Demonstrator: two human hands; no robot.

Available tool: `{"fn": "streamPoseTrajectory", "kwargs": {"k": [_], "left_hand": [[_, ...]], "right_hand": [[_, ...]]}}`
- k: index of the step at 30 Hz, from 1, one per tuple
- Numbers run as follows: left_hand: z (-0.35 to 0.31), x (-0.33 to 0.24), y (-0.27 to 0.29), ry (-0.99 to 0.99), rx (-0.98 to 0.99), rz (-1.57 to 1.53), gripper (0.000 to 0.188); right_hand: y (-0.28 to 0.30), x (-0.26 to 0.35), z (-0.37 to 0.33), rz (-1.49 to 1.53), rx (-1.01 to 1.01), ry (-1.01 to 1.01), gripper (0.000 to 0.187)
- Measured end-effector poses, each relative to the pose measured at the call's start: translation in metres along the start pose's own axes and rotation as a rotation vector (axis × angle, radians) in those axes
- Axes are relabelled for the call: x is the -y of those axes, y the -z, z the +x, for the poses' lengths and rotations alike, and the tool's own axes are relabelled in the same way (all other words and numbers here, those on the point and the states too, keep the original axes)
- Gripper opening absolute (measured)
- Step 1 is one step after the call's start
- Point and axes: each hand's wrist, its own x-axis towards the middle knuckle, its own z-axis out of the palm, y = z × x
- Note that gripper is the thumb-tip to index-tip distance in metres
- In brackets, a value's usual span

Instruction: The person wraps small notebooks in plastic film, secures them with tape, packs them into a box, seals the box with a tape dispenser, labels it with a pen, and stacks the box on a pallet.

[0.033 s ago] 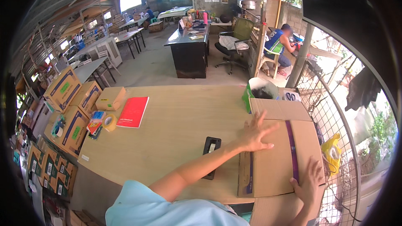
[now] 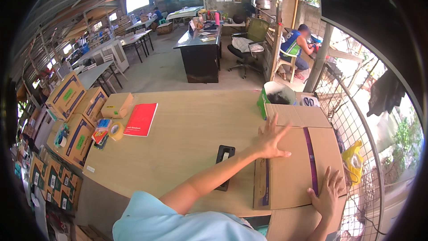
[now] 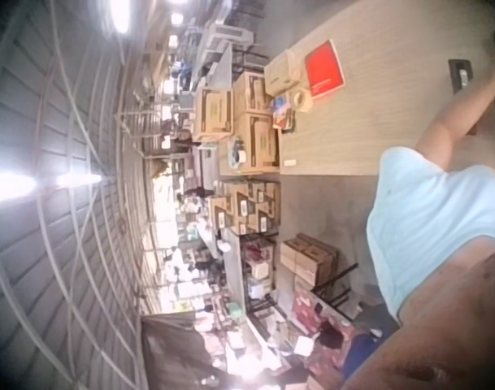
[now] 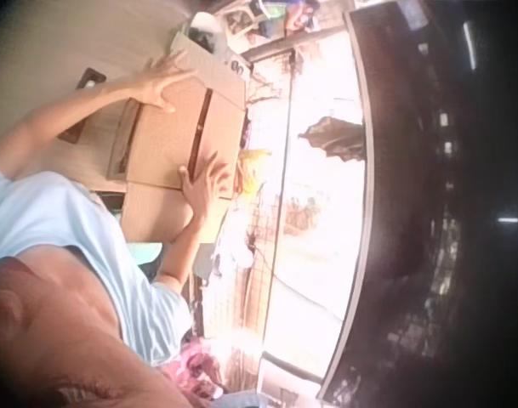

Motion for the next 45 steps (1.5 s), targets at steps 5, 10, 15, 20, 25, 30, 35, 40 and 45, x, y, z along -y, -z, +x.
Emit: {"fn": "streamPoseTrajectory", "kwargs": {"k": [5,10,15,20,25,30,35,40,45], "left_hand": [[0.016,-0.001,0.003,0.248,-0.017,-0.031,0.146],[0.067,0.076,0.001,0.455,-0.279,-0.844,0.099],[0.088,0.030,0.013,-0.537,0.247,-0.306,0.058],[0.039,-0.021,-0.011,-0.327,0.392,0.145,0.049],[0.036,-0.029,-0.013,-0.315,0.400,0.126,0.049],[0.033,-0.017,-0.008,-0.293,0.400,0.114,0.047],[0.057,-0.013,-0.007,-0.342,0.438,0.118,0.051],[0.096,0.044,-0.005,-0.164,0.217,0.113,0.128],[0.080,-0.011,0.005,-0.099,0.412,-0.055,0.110]], "right_hand": [[0.003,0.020,-0.006,0.019,0.050,-0.028,0.121],[-0.002,0.025,-0.004,0.040,0.011,0.000,0.123],[0.008,0.031,-0.005,0.032,0.009,-0.024,0.116],[-0.011,-0.048,-0.037,0.830,-0.535,0.076,0.061],[-0.219,-0.190,-0.143,0.328,-0.923,-0.814,0.038],[-0.080,-0.012,-0.050,0.368,-0.660,-0.146,0.046],[-0.028,0.024,0.004,0.094,-0.355,-0.254,0.055],[-0.092,0.025,0.002,0.531,-0.883,-0.417,0.092],[-0.082,0.017,0.002,1.194,-0.841,-0.547,0.111]]}}
